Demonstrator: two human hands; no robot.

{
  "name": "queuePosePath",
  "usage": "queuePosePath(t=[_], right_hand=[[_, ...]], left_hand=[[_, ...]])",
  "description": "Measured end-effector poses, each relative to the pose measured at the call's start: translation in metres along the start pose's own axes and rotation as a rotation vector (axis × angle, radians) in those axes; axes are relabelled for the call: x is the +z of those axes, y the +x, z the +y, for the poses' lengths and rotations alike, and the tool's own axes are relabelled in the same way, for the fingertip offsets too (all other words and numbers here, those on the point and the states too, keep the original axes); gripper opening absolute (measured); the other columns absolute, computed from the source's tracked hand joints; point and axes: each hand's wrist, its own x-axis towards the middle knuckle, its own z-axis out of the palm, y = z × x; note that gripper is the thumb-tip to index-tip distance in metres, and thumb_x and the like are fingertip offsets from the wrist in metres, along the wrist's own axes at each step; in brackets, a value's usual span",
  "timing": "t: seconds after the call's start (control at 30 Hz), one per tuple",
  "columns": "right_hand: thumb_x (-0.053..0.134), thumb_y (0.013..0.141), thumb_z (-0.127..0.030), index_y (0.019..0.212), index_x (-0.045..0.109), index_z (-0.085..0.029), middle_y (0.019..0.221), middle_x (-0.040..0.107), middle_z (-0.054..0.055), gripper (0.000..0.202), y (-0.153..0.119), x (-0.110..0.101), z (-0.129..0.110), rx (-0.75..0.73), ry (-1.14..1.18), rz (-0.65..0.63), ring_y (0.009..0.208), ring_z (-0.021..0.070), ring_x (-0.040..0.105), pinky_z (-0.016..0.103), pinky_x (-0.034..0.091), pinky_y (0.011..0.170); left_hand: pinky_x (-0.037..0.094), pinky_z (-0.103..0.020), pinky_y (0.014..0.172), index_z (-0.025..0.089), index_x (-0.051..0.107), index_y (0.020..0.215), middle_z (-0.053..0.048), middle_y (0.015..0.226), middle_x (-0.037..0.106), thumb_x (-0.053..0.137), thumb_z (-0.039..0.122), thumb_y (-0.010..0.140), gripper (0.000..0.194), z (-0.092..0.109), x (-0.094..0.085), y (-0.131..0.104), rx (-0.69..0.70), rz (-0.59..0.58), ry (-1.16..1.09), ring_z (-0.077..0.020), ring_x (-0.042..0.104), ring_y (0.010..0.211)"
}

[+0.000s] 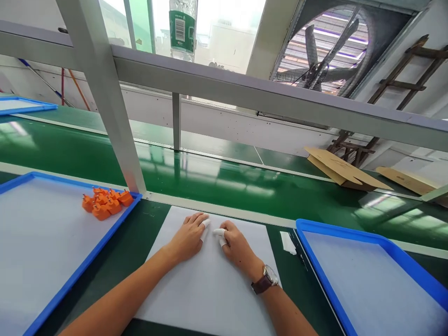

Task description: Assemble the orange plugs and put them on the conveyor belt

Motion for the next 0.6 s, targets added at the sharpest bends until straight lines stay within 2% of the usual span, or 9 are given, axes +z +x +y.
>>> queuePosePath(t=[0.13,0.3,0.37,0.47,0.6], right_hand=[[0.043,0.054,0.008,0.099,0.067,-0.021,0.11,0.056,0.008,0.058,-0.013,-0.003,0.001,-0.136,-0.008,-0.028,0.096,0.0235,0.051,0.039,0.048,0.083],[0.048,0.059,0.004,0.112,0.067,-0.024,0.122,0.053,0.01,0.062,-0.019,-0.011,-0.011,-0.205,-0.079,-0.146,0.102,0.0258,0.049,0.043,0.047,0.086],[0.05,0.062,0.002,0.114,0.066,-0.023,0.129,0.051,0.011,0.06,-0.02,-0.011,-0.016,-0.206,-0.114,-0.2,0.108,0.0274,0.047,0.045,0.046,0.089],[0.052,0.064,0.0,0.109,0.067,-0.02,0.136,0.049,0.012,0.051,-0.019,-0.01,-0.02,-0.173,-0.169,-0.261,0.113,0.0294,0.045,0.046,0.045,0.09],[0.053,0.068,-0.001,0.098,0.067,-0.018,0.136,0.049,0.013,0.037,-0.02,-0.01,-0.019,-0.142,-0.182,-0.271,0.112,0.0289,0.045,0.045,0.045,0.089]], left_hand=[[0.037,-0.051,0.113,0.016,0.06,0.119,-0.011,0.147,0.052,0.047,-0.003,0.063,0.06,0.0,0.002,0.0,-0.007,0.022,-0.026,-0.0297,0.037,0.143],[0.039,-0.053,0.111,0.016,0.064,0.105,-0.012,0.149,0.051,0.047,-0.003,0.062,0.051,0.0,0.001,0.001,-0.008,0.003,-0.017,-0.032,0.036,0.144],[0.038,-0.054,0.112,0.016,0.064,0.104,-0.012,0.149,0.05,0.047,-0.004,0.061,0.051,0.0,0.0,0.002,-0.004,-0.008,-0.015,-0.0328,0.036,0.144],[0.038,-0.054,0.113,0.014,0.061,0.116,-0.013,0.15,0.049,0.045,-0.006,0.061,0.061,0.0,-0.002,0.004,0.005,-0.018,-0.025,-0.0328,0.034,0.145],[0.038,-0.053,0.112,0.014,0.056,0.126,-0.013,0.151,0.047,0.042,-0.008,0.06,0.07,-0.001,-0.004,0.006,0.011,-0.027,-0.051,-0.0324,0.032,0.147]])
